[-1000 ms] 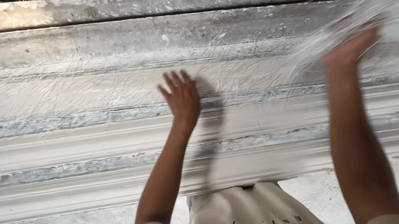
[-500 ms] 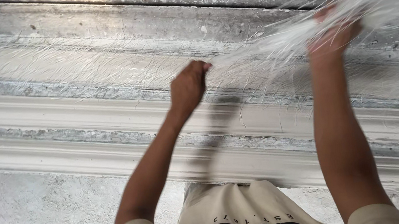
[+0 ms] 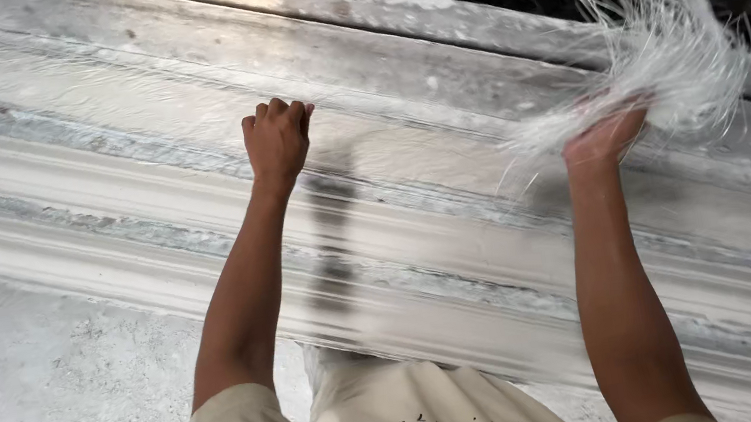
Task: The person dips a bundle of white fiberglass strands into a bucket of water, then spreads the wet strands along the grooves of a long plaster cornice mold. They scoop white gypsum slurry from a bowl onto the mold, spread and smooth it by hand, and finally mix more slurry in the bowl.
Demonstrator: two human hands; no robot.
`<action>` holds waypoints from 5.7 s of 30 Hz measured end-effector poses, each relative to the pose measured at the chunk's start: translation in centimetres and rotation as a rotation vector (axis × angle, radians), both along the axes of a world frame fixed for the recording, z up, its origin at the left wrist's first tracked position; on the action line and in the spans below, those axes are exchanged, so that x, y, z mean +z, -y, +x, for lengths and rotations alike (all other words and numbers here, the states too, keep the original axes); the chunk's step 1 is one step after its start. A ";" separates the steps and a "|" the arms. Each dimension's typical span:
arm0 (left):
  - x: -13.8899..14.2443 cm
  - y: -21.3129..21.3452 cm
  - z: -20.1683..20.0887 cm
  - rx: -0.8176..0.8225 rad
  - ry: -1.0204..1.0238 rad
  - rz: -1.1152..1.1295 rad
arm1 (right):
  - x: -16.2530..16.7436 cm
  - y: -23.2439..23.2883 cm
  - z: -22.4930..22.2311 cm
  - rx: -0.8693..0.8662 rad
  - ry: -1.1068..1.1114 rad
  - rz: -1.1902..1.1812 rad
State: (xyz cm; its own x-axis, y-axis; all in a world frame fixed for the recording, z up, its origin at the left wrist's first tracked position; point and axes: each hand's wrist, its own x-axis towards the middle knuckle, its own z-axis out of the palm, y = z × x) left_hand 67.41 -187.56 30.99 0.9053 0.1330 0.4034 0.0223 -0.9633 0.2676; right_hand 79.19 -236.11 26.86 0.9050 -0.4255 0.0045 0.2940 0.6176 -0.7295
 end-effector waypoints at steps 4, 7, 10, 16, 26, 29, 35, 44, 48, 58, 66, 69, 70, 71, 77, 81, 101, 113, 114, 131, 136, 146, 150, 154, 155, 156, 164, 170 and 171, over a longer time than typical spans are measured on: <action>-0.7 -6.6 -0.1 0.423 0.268 0.520 | -3.4 -11.1 -2.9 0.129 -0.107 0.136; -2.7 -7.8 0.1 0.059 -0.168 0.009 | -4.9 -22.8 -3.8 0.236 -0.116 0.222; -5.1 -6.9 -2.2 -0.193 -0.423 -1.032 | -7.7 -35.2 -8.1 0.290 -0.138 0.161; -5.6 -20.4 -3.9 -0.309 -0.186 -0.751 | -4.3 -41.4 -0.6 0.179 -0.057 0.319; -0.5 -36.9 3.6 -0.159 0.015 -0.040 | 3.4 -32.5 1.8 -0.308 -0.017 -0.291; 1.2 -40.9 4.1 -0.052 -0.100 0.145 | 1.6 -34.2 -1.4 -0.248 -0.063 -0.234; 3.9 -46.5 2.3 0.289 -0.381 0.188 | -2.6 -43.5 -4.9 -0.039 -0.028 0.000; -0.3 -45.6 -21.7 0.052 0.111 -0.956 | -1.5 -73.9 -14.8 0.478 -0.162 0.021; -2.6 -53.5 -31.0 0.302 0.163 -1.274 | -2.9 -88.0 -23.5 0.869 -0.163 -0.014; -9.8 -79.2 -47.5 0.169 0.318 -1.490 | -8.0 -123.8 -43.2 1.446 -0.382 -0.111; -2.3 -95.1 -57.8 0.376 0.138 -1.887 | -5.1 -142.5 -49.0 1.655 -0.427 -0.176; -2.7 -98.7 -59.1 0.377 0.188 -2.016 | -6.3 -149.6 -50.4 1.668 -0.422 -0.125; -3.1 -100.7 -59.3 0.404 0.170 -2.021 | -6.8 -152.3 -50.5 1.688 -0.415 -0.141; -3.1 -102.9 -59.9 0.370 0.189 -2.019 | -7.1 -154.8 -51.0 1.706 -0.413 -0.155; -0.7 -117.5 -61.7 0.439 0.263 -1.989 | -6.2 -173.8 -52.1 1.677 -0.556 -0.143; 2.4 -131.0 -63.2 0.597 0.425 -1.854 | -1.0 -190.2 -50.1 0.838 1.500 -1.676; 2.7 -178.8 -75.3 0.913 0.765 -1.305 | 10.5 -229.4 -59.2 1.099 1.318 -1.454; -5.1 -179.2 -76.0 1.067 0.513 -1.404 | 4.0 -239.7 -57.4 1.587 1.266 -2.182; -5.4 -179.2 -75.6 1.077 0.515 -1.405 | 3.8 -240.3 -57.1 1.659 1.315 -2.124; -5.1 -178.2 -64.5 1.235 0.506 -1.167 | 7.2 -239.0 -55.6 1.604 1.562 -2.284; -2.8 -177.0 -63.0 1.194 0.474 -1.051 | 7.5 -236.7 -53.8 1.782 1.225 -1.771; 3.3 -163.6 -63.2 0.551 0.510 -0.526 | 5.2 -215.8 -57.7 2.380 -0.475 0.083; 0.7 -155.9 -62.8 0.204 0.333 -0.394 | 3.8 -202.5 -62.1 2.129 -0.616 0.267; -3.1 -149.7 -60.5 -0.067 0.100 -0.243 | 4.2 -190.1 -60.7 1.772 -0.566 0.206; -4.1 -148.2 -60.6 -0.026 0.020 -0.215 | 4.2 -186.6 -60.8 1.724 -0.542 0.245; -4.9 -146.8 -60.1 0.001 -0.054 -0.170 | 4.4 -183.1 -60.4 1.676 -0.498 0.272; -7.8 -133.1 -55.2 -0.090 -0.525 -0.485 | 1.5 -156.3 -61.0 1.033 -0.532 -0.332; -7.9 -110.2 -47.5 -0.224 -0.679 -0.700 | -3.8 -134.3 -62.3 0.710 -0.512 -0.689; -7.6 -106.0 -46.4 -0.229 -0.724 -0.749 | -4.0 -130.3 -62.3 0.646 -0.517 -0.686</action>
